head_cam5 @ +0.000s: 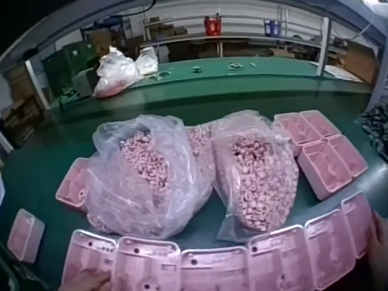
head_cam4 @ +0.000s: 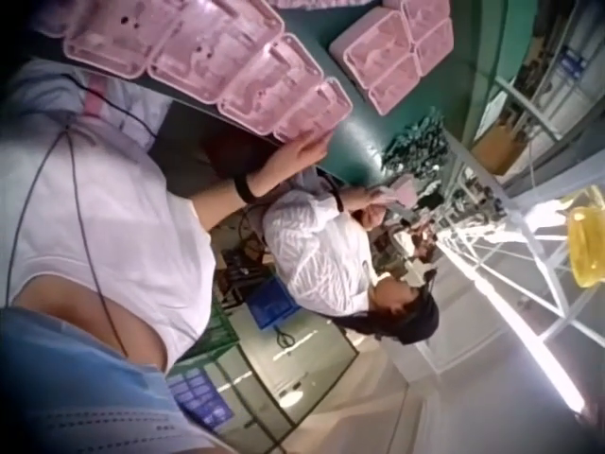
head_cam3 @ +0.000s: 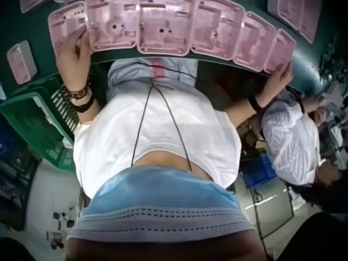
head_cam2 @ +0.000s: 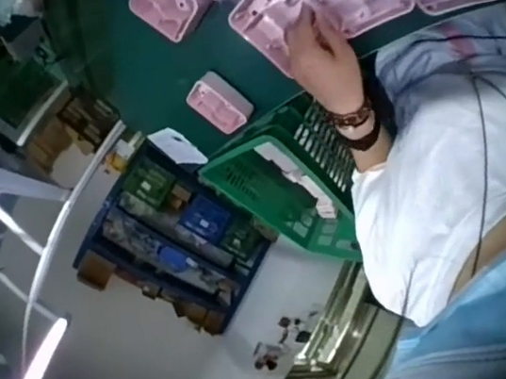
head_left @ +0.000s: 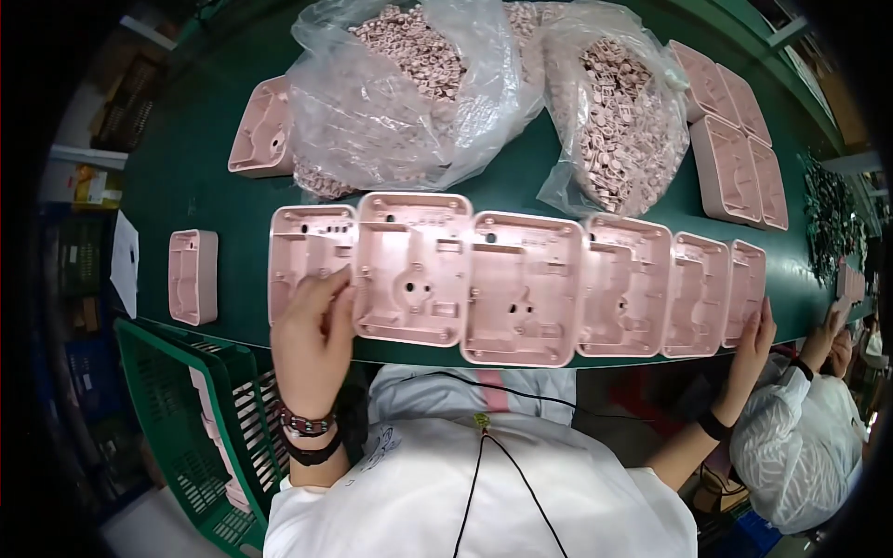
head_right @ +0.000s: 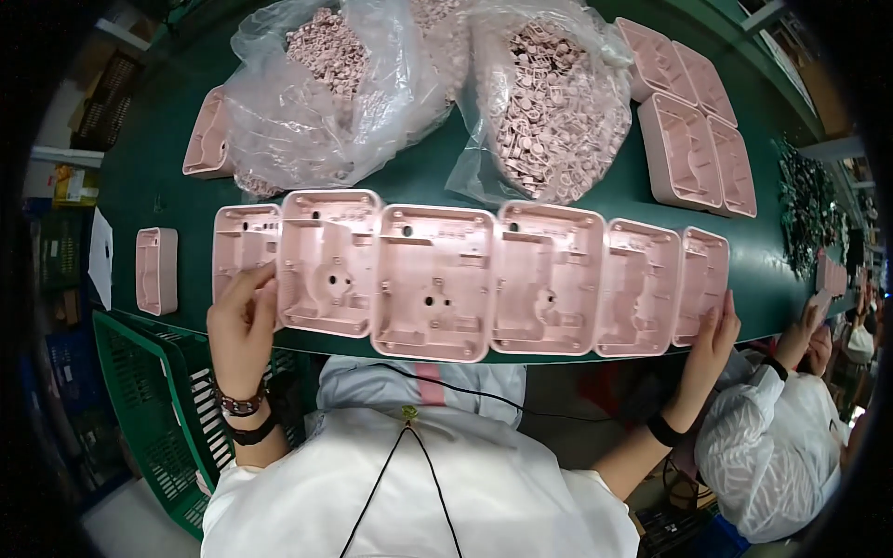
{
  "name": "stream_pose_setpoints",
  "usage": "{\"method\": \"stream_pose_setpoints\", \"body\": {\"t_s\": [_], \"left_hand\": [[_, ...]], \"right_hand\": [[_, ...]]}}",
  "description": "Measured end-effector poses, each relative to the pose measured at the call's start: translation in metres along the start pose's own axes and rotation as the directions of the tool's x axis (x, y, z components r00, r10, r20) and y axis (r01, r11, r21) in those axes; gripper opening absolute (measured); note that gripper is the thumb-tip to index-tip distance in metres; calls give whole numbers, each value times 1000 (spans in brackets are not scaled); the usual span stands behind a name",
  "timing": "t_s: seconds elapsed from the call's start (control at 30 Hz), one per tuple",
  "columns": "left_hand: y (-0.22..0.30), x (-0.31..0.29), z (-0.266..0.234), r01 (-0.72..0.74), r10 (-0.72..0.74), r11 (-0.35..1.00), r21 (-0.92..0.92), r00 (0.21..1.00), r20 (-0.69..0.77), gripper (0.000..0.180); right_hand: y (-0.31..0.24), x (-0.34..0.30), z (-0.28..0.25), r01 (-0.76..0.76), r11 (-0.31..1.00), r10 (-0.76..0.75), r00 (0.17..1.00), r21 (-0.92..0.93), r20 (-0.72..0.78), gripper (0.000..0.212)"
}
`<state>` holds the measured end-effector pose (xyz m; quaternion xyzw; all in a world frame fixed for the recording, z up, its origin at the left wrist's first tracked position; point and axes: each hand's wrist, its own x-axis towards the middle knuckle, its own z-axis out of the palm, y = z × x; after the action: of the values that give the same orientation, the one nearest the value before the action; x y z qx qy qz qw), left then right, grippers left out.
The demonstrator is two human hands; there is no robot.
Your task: The person takes pink plastic housings from a green basket and places them on the table, then picks up small pink plastic components from a bag and inserts them into the housings by hand before returning the housings to the basket.
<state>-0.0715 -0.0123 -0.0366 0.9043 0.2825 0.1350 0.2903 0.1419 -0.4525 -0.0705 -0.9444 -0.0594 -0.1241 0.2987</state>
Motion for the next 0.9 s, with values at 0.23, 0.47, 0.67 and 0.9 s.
{"method": "stream_pose_setpoints", "body": {"t_s": [0.23,0.47,0.67,0.9], "left_hand": [[-7,11,4,-200,208,977,-70,969,136,18],[-83,44,-62,162,23,935,317,862,-507,25],[-173,47,-80,601,-367,595,535,794,-484,39],[-104,32,-77,480,-443,722,498,874,-200,34]], "right_hand": [[41,22,-6,-66,998,65,983,2,-174,45],[54,29,-11,15,997,-41,944,-81,-327,40],[-56,-4,-8,95,956,-213,875,-276,-435,34],[-132,-27,17,210,966,-255,864,-150,-435,24]]}}
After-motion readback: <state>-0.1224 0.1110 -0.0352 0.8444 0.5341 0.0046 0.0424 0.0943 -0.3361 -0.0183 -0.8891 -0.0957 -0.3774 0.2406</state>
